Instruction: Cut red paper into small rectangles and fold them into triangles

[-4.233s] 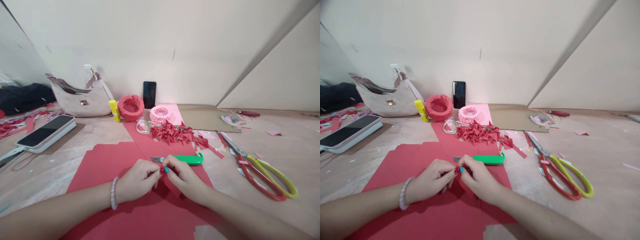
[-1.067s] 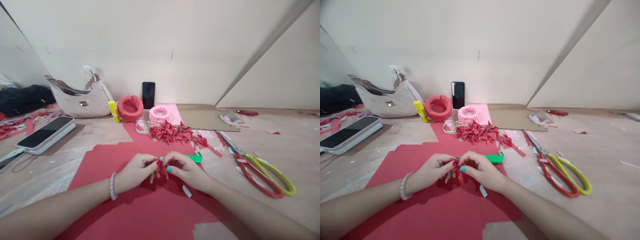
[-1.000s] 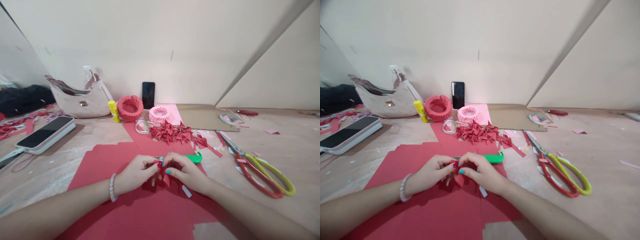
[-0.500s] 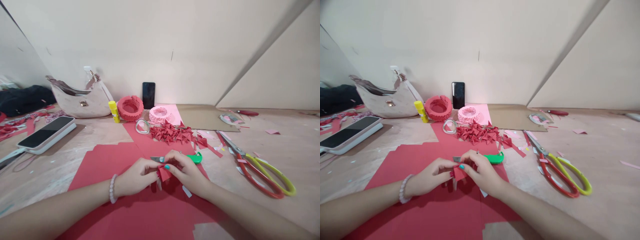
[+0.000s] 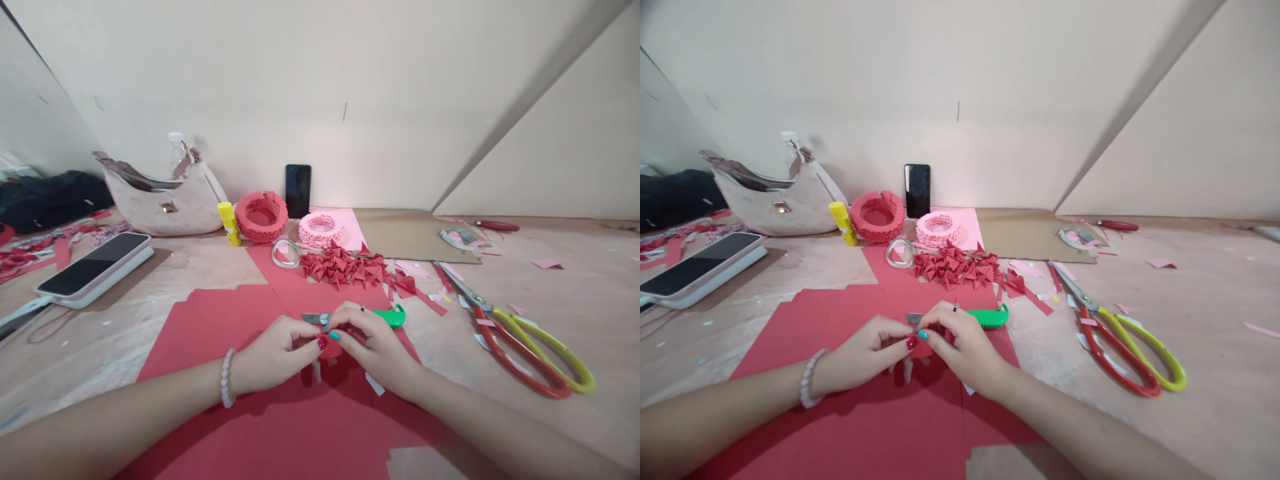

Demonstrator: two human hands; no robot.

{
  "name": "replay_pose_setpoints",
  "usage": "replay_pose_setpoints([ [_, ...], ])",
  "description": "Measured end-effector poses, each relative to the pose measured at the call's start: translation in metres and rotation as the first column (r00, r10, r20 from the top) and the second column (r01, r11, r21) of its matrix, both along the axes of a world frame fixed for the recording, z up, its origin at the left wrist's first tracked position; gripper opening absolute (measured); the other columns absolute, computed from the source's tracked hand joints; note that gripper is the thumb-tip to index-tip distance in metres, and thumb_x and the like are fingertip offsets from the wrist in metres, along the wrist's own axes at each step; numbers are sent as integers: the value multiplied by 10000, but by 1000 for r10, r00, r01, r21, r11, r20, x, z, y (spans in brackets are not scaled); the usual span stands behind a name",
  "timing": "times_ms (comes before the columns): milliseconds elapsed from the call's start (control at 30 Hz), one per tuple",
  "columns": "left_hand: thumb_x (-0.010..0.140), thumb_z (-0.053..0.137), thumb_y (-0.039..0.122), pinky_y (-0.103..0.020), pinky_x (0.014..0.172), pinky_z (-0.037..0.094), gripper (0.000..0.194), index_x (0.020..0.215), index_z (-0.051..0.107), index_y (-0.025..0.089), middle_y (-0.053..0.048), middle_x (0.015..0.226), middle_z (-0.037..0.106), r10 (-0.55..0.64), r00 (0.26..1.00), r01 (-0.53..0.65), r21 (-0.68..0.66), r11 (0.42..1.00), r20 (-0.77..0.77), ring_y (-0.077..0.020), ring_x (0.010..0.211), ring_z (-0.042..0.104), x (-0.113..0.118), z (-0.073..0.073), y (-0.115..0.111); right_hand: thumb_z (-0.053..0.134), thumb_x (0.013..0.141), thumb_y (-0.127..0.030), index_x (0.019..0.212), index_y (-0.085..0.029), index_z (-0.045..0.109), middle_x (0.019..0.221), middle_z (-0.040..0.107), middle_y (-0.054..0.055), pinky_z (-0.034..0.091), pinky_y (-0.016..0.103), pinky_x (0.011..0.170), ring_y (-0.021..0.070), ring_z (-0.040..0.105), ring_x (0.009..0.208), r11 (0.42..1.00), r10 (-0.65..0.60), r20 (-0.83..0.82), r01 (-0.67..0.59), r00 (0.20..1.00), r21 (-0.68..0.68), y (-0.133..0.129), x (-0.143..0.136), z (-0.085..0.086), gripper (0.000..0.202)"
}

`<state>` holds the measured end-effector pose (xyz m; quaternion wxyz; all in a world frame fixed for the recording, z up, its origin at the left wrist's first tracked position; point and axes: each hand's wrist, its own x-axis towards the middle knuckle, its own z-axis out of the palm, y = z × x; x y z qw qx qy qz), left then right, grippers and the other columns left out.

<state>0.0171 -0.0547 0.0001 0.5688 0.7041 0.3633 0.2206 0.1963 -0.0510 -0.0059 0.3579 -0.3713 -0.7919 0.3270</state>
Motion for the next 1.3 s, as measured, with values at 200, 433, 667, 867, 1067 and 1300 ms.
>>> replay_pose_setpoints([
  [200, 830, 394, 243, -139, 453, 394, 270, 720, 596, 101, -39, 552, 624, -12, 1000, 13, 30, 999, -20, -87, 480, 558, 1, 2, 0, 488, 792, -122, 769, -194, 549, 721, 552, 7, 388, 240, 613, 124, 507, 669, 1000, -3, 5, 3, 1000, -14, 1, 0, -3, 98],
  [433, 840, 379, 230, -135, 446, 391, 284, 790, 627, 100, -34, 550, 617, -16, 1000, 17, 30, 999, -19, -87, 476, 566, 1, 2, 0, 489, 785, -121, 745, -194, 545, 704, 545, 4, 387, 242, 606, 124, 500, 656, 1000, -8, 4, 8, 1000, -15, 0, 0, -1, 100],
  [667, 877, 339, 276, -171, 541, 434, 330, 828, 622, 114, -33, 597, 639, 17, 999, -7, 191, 981, -48, -98, 510, 591, 1, 2, -2, 485, 805, -206, 747, -182, 541, 710, 552, 11, 407, 245, 612, 126, 505, 660, 990, -72, -23, 69, 997, -121, 0, -3, 1, 84],
  [867, 890, 301, 259, -195, 639, 428, 404, 672, 611, 121, -36, 571, 651, 64, 982, 2, 346, 938, -179, -116, 563, 597, -1, 3, -3, 527, 768, -253, 652, -171, 531, 643, 541, 1, 406, 247, 582, 126, 492, 618, 960, -164, -88, 138, 982, -245, -1, -6, 4, 143],
  [1067, 897, 293, 275, -186, 637, 431, 421, 690, 624, 117, -35, 563, 635, 86, 985, -25, 373, 927, -148, -107, 553, 588, -1, 4, -4, 550, 759, -294, 780, -174, 552, 758, 579, 17, 441, 268, 667, 133, 546, 714, 892, -112, -299, -37, 948, -450, 1, -5, 3, 122],
  [1300, 894, 306, 290, -173, 601, 436, 379, 740, 607, 119, -29, 596, 625, 87, 992, -51, 336, 940, -92, -100, 545, 590, 1, 3, -3, 546, 753, -252, 754, -176, 511, 704, 551, -2, 434, 250, 620, 119, 526, 654, 911, -83, -271, -38, 959, -410, 1, -7, -1, 84],
])
